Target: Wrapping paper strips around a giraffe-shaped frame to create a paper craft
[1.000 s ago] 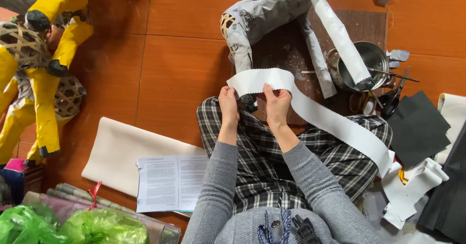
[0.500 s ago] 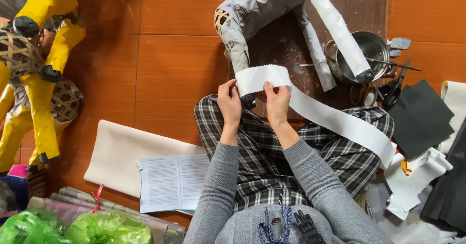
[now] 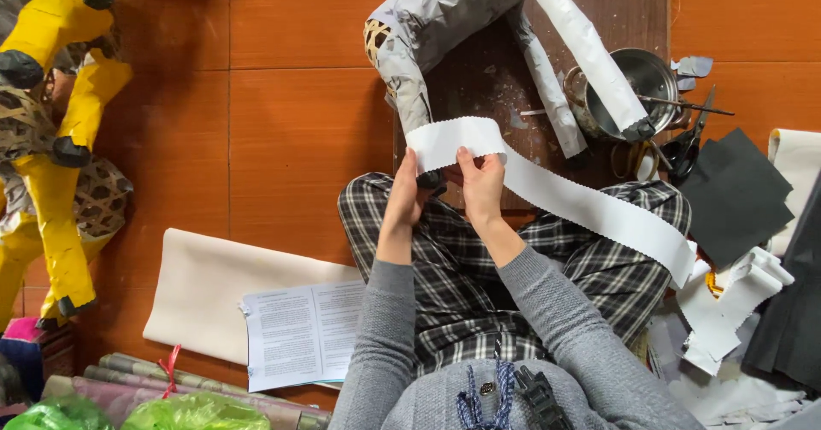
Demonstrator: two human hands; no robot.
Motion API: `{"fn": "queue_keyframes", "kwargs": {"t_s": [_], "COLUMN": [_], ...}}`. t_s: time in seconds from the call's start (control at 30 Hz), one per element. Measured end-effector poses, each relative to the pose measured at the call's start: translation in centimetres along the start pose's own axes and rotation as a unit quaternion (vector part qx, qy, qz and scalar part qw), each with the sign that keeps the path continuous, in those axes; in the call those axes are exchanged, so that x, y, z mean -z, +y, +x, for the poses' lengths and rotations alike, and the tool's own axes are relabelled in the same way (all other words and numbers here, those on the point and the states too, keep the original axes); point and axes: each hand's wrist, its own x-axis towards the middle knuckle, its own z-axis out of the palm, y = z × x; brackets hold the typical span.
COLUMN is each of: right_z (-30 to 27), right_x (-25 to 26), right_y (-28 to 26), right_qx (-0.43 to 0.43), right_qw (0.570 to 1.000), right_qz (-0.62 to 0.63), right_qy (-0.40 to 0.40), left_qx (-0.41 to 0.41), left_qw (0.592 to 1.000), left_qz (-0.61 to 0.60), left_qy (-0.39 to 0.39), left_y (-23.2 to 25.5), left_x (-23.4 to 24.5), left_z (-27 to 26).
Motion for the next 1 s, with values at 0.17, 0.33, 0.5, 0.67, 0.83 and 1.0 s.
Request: {"fn": "queue_keyframes", "kwargs": {"t_s": [0.17,0.33,0.5,0.67,0.83,1.0], "right_z": [-2.0,1.7,-2.6,-1.8,-1.2,0.7], "right_x": [-0.4,3.0,-0.3,-4.5,-4.4,-4.4], "right_y": [-4.6,3.0,-3.5,-0.8,-1.6,-1.1], "right_qx": [-0.025,-0.082,0.377,0.331,0.323,0.208], "right_qw": [1.000,0.996,0.906,0.900,0.880,0.912], "right_qz": [0.002,0.005,-0.103,-0.231,-0.319,-0.314], "right_qy": [-0.009,-0.042,-0.161,-0.165,-0.139,-0.162], "left_qx": [0.000,0.004,-0.050,-0.101,-0.049,0.011], "left_qw": [0.999,0.998,0.999,0.957,0.979,0.989], "left_qz": [-0.033,-0.065,0.011,0.268,0.181,0.054], "left_qy": [-0.025,-0.011,0.017,-0.043,-0.079,-0.135], "left_y": [-2.7,-2.4,-6.4,-5.1,-4.7,-3.0], "left_x": [2.9,2.1,4.5,5.9,5.2,3.8], "left_z": [3.1,2.7,6.5,6.3,4.0,3.0]}}
